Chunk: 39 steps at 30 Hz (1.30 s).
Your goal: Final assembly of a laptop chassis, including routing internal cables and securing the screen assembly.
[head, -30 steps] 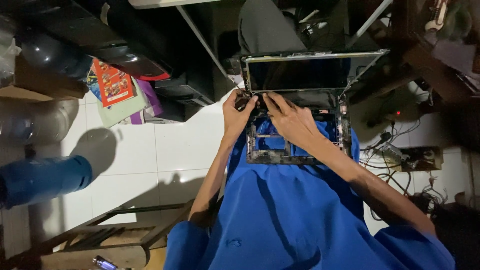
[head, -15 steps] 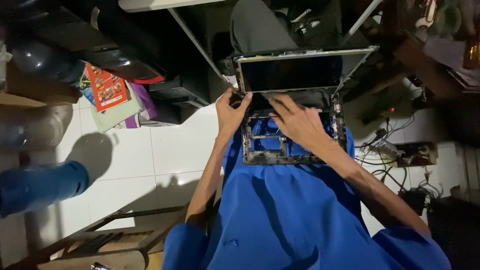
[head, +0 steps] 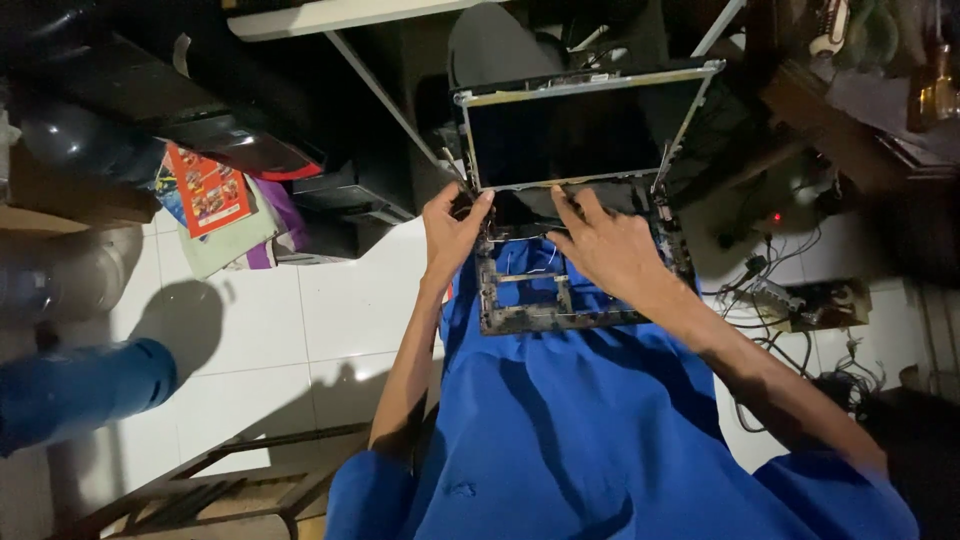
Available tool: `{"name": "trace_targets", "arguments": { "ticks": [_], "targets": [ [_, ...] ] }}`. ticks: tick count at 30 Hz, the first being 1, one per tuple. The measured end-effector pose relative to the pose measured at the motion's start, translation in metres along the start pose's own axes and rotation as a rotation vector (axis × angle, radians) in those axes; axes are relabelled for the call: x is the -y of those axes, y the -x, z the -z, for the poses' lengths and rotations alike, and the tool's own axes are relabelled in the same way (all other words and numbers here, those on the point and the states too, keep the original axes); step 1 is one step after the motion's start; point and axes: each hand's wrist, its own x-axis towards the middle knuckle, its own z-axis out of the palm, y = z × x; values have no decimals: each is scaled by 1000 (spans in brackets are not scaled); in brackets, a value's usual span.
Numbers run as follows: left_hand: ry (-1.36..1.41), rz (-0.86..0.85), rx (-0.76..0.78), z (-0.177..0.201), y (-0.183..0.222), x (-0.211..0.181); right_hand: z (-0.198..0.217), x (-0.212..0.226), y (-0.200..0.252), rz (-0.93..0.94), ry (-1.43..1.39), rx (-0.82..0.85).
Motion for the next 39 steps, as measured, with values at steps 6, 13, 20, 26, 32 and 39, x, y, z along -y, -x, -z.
{"name": "trace_targets", "arguments": {
  "ticks": [6,13,20,26,32,39],
  "targets": [
    [-51,27,41,1,0,-41,35,-17,-29,-22,-156,610],
    [22,29,69,-1,2,-73,12,-44,-56,111,-195,848],
    [67,94,119,7,-3,-58,11,-43,-60,128,-255,881],
    [27,51,134,8,-6,-48,7,-39,-52,158,-147,787],
    [-77,10,131,10,-6,-5,22,-26,-51,297,-143,402],
    [-132,-14,155,11,-8,-50,14,-25,-57,396,-98,360]
  ]
}}
